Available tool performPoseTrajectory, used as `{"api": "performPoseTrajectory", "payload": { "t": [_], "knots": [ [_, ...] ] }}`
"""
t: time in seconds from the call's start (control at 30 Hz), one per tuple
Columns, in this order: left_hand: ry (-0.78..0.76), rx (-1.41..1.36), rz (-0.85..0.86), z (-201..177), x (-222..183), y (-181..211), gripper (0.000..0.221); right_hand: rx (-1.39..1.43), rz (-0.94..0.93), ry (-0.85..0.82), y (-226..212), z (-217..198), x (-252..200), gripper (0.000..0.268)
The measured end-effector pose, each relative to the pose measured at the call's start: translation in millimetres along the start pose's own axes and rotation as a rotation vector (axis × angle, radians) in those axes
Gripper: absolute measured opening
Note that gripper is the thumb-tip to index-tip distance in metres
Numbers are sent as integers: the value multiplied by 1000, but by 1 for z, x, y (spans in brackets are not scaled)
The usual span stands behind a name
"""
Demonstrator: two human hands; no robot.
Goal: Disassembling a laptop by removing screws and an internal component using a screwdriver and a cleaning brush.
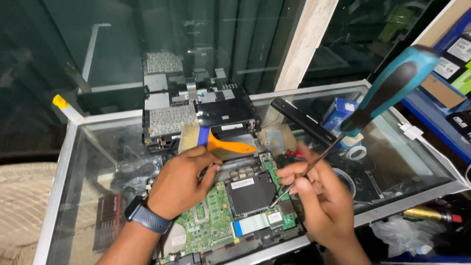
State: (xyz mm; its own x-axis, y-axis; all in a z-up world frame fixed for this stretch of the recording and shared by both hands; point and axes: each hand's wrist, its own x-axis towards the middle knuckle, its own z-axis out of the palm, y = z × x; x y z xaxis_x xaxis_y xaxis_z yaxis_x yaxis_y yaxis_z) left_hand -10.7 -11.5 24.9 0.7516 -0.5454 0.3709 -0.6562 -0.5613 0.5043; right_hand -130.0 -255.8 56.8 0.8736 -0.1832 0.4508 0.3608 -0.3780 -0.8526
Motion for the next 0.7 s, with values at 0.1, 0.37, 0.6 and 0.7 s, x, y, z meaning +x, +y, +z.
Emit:
{"api": "performPoseTrajectory", "payload": {
  "t": [0.1, 0.37, 0.6, 0.7],
  "knots": [
    [13, -4, 26, 0, 1, 0, 18, -214, -27, 47, -2, 1, 5, 19],
    [24, -7, 44, -2, 2, -1, 18, 67, 30, -82, -6, 0, 5, 52],
    [26, 7, 32, -2, 0, 1, 17, -184, -50, -63, -15, 0, 1, 50],
    [20, -10, 27, -2, 0, 0, 20, 46, -65, -71, -21, -1, 3, 58]
  ]
}}
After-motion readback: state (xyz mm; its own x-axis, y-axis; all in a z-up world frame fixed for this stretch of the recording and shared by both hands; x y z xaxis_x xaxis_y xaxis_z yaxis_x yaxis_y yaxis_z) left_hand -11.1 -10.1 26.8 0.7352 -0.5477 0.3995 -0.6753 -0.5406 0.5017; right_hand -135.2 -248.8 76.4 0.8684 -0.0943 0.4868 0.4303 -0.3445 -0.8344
